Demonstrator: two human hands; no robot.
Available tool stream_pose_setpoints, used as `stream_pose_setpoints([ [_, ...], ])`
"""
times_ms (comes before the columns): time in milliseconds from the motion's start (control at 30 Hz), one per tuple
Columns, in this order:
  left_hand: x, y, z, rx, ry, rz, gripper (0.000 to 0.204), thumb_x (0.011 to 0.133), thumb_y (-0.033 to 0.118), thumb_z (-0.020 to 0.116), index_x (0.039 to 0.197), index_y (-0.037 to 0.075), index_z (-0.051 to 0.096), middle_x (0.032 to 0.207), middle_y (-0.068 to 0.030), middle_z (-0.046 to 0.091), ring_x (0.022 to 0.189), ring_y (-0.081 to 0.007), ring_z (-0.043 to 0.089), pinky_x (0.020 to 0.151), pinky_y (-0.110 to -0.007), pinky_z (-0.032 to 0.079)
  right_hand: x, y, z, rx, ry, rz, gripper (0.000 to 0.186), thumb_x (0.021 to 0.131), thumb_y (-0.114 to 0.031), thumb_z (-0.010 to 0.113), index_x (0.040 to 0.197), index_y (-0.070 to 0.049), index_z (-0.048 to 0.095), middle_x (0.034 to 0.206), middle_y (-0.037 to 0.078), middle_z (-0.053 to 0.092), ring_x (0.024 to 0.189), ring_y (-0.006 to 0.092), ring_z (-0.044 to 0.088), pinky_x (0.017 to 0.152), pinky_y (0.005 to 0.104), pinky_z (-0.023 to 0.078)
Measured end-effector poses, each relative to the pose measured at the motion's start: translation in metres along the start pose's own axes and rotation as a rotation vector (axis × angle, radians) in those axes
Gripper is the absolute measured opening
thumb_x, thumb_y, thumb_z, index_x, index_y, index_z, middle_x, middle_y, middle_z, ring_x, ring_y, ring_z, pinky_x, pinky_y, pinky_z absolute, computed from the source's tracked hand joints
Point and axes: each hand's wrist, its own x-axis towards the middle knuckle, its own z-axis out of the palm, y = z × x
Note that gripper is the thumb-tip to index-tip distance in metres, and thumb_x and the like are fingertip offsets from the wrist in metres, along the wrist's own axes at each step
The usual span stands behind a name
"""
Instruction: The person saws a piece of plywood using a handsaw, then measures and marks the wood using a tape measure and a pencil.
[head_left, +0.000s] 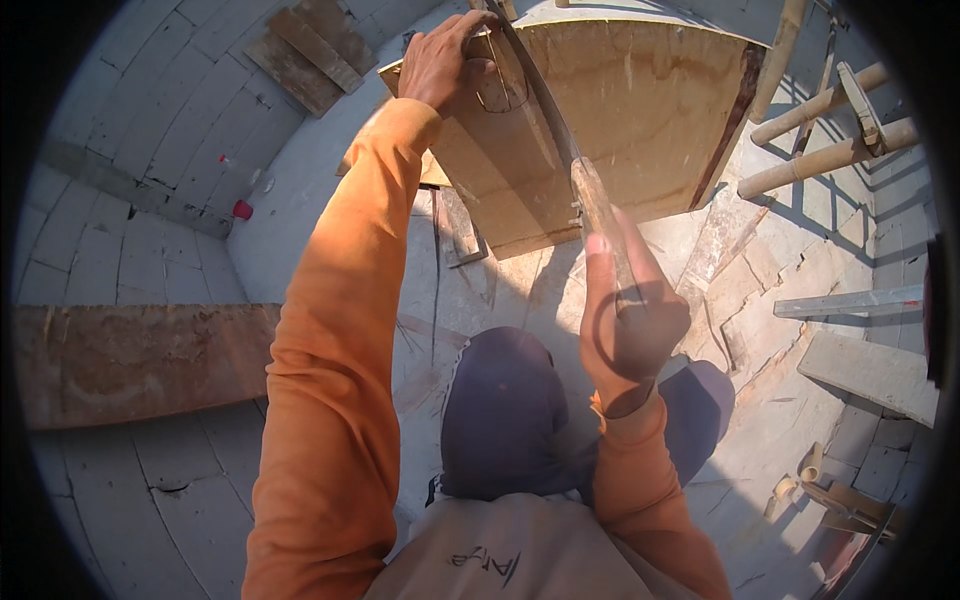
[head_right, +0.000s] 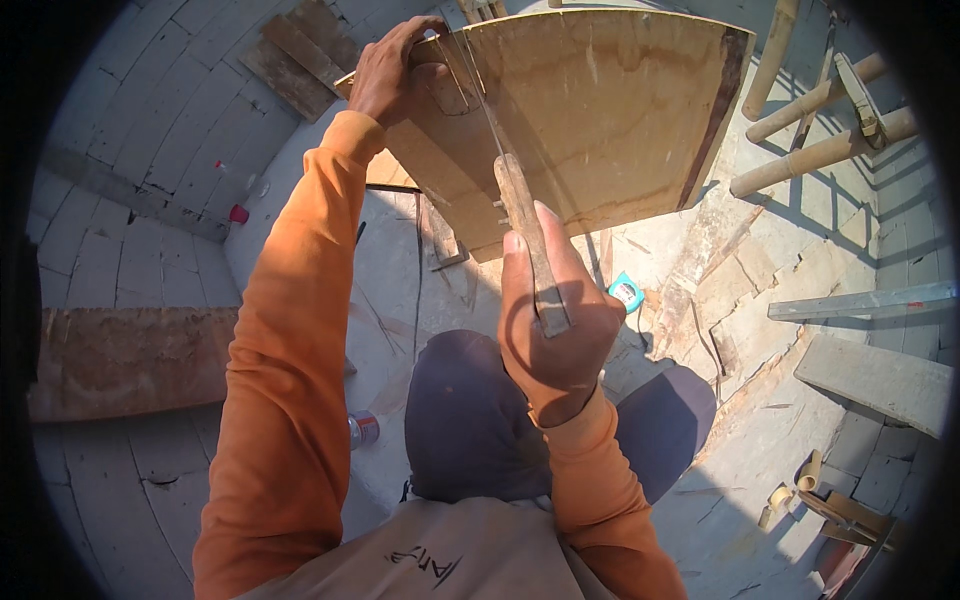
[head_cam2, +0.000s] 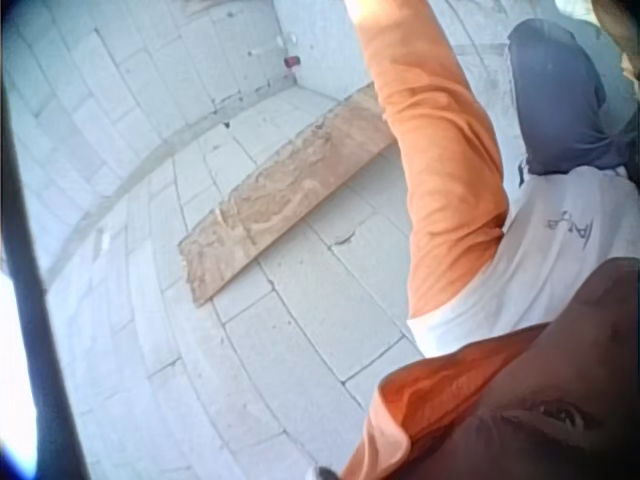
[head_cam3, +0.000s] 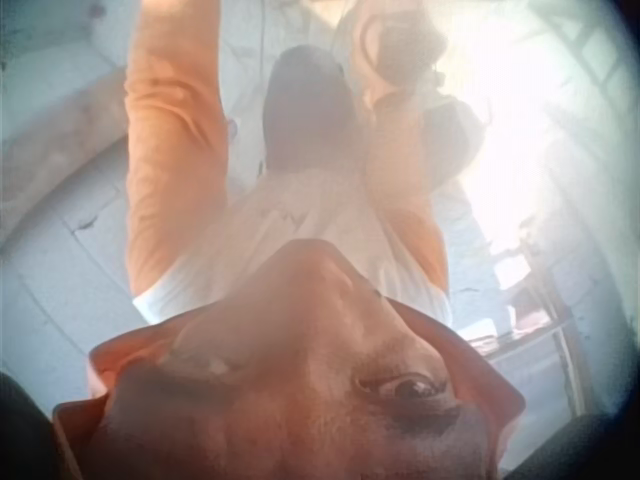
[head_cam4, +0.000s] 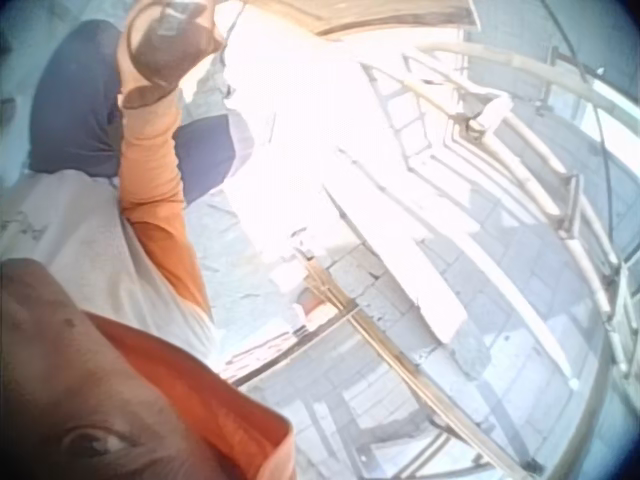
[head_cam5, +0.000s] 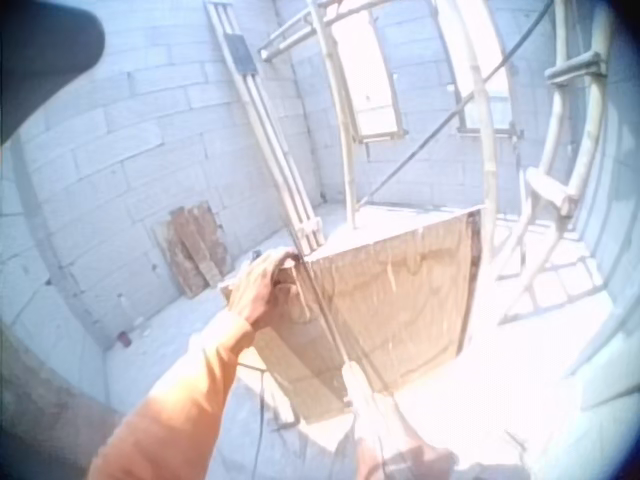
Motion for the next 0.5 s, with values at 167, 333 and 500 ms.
stream_pose_setpoints([
  [167, 0.000, 0.009, -0.005, 0.043, 0.058, 0.085, 0.049, 0.079, 0.014, 0.080, 0.125, 0.015, 0.062, 0.117, -0.0098, 0.070, 0.108, -0.0345, 0.066, 0.092, -0.044, 0.048, -0.043, 0.021, -0.008, -0.003, 0.109, -0.110, 0.031, 0.091, -0.003, 0.076, 0.120, 0.006, 0.070, 0.073, 0.018, 0.071, 0.057, 0.0154, 0.064, 0.056, 0.0270, 0.050],
  [333, 0.002, 0.007, -0.002, -0.019, 0.046, 0.065, 0.052, 0.078, 0.011, 0.080, 0.126, 0.013, 0.061, 0.110, -0.0134, 0.072, 0.100, -0.0387, 0.068, 0.087, -0.047, 0.052, 0.013, 0.008, 0.016, 0.111, 0.042, -0.032, 0.030, 0.092, -0.004, 0.074, 0.121, 0.006, 0.070, 0.079, 0.021, 0.073, 0.063, 0.0157, 0.068, 0.058, 0.0272, 0.050],
  [500, 0.007, 0.002, 0.000, -0.107, 0.044, -0.064, 0.048, 0.079, 0.012, 0.081, 0.123, 0.008, 0.062, 0.107, -0.0167, 0.073, 0.100, -0.0394, 0.069, 0.088, -0.046, 0.053, -0.041, 0.023, -0.012, 0.081, 0.101, -0.111, 0.031, 0.092, -0.003, 0.073, 0.121, 0.007, 0.069, 0.088, 0.023, 0.075, 0.069, 0.0153, 0.073, 0.057, 0.0283, 0.052],
])
